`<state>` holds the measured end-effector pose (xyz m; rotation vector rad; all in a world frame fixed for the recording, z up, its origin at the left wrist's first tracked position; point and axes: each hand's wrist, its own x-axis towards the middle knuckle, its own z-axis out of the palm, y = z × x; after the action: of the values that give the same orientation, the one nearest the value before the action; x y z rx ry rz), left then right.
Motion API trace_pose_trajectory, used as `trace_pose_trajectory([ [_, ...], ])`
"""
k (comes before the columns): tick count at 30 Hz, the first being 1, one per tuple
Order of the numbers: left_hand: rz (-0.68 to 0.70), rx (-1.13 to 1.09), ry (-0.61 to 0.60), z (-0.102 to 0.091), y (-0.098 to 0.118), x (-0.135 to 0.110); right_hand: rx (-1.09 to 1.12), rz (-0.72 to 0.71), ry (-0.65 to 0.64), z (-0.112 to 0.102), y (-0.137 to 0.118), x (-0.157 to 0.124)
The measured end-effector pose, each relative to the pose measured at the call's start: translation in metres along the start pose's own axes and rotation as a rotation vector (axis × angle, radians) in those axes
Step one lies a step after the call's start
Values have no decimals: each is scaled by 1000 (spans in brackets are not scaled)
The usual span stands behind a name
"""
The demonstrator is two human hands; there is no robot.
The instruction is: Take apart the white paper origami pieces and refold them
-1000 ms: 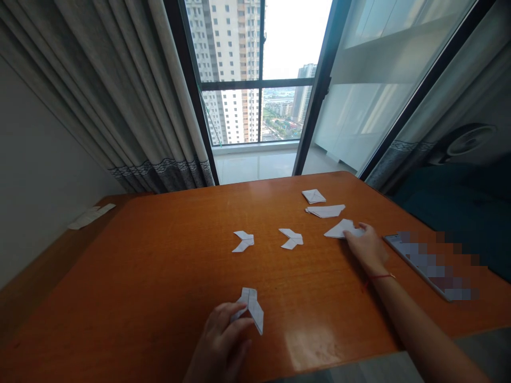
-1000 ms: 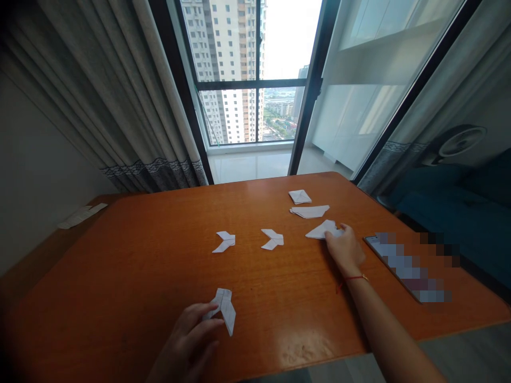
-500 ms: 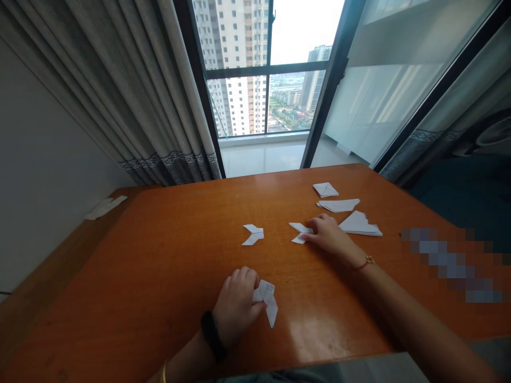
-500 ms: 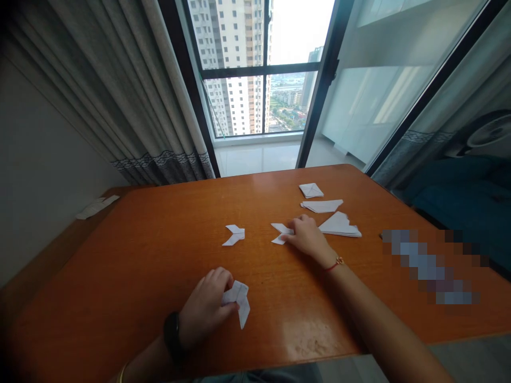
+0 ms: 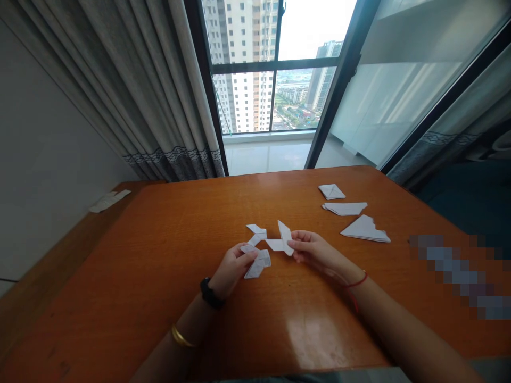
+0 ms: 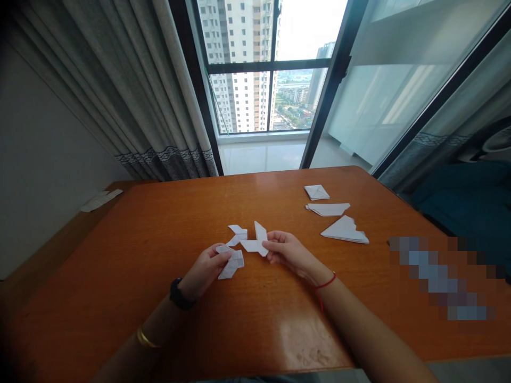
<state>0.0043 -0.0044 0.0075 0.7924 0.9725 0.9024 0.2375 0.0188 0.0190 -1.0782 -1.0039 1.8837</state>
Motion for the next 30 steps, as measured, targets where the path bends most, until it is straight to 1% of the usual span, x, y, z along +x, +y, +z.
trace_pose_trajectory([
  [2,10,2,-39,1,-4,-2,75,55,-70,11,5,-3],
  [3,38,28,-75,1,-7,-2,80,67,-105,16,8,-5],
  [5,166,84,-163,-2,-11,-2,30,49,-169,23,11,-9],
  [7,348,136,-206,-6,-14,1,-11,2,-222,26,13,-12],
  [9,486,187,-211,-11,-17,4,63,-10,-242,27,12,-13],
  [11,558,215,-239,-15,-18,5,204,15,-220,25,12,-13],
  [12,572,224,-268,-16,-19,5,257,35,-200,25,12,-12],
  [13,572,232,-300,-16,-19,5,286,59,-184,24,14,-12],
  [15,537,259,-341,-13,-18,2,279,104,-177,26,18,-11],
  [17,491,305,-342,-8,-16,-1,243,136,-184,30,22,-11],
  [19,468,349,-321,-5,-13,-4,229,141,-173,32,24,-11],
  [22,463,414,-242,-4,-9,-5,269,110,-110,31,21,-12],
  [24,445,458,-224,-4,-6,-6,267,90,-72,30,17,-12],
  [27,395,491,-301,-2,-5,-7,127,119,-60,31,18,-13],
  [28,388,484,-303,-1,-6,-7,68,123,-58,34,20,-13],
  [29,382,458,-273,0,-7,-7,22,116,-53,36,23,-13],
  [30,367,399,-215,2,-9,-8,-9,92,-40,39,26,-13],
])
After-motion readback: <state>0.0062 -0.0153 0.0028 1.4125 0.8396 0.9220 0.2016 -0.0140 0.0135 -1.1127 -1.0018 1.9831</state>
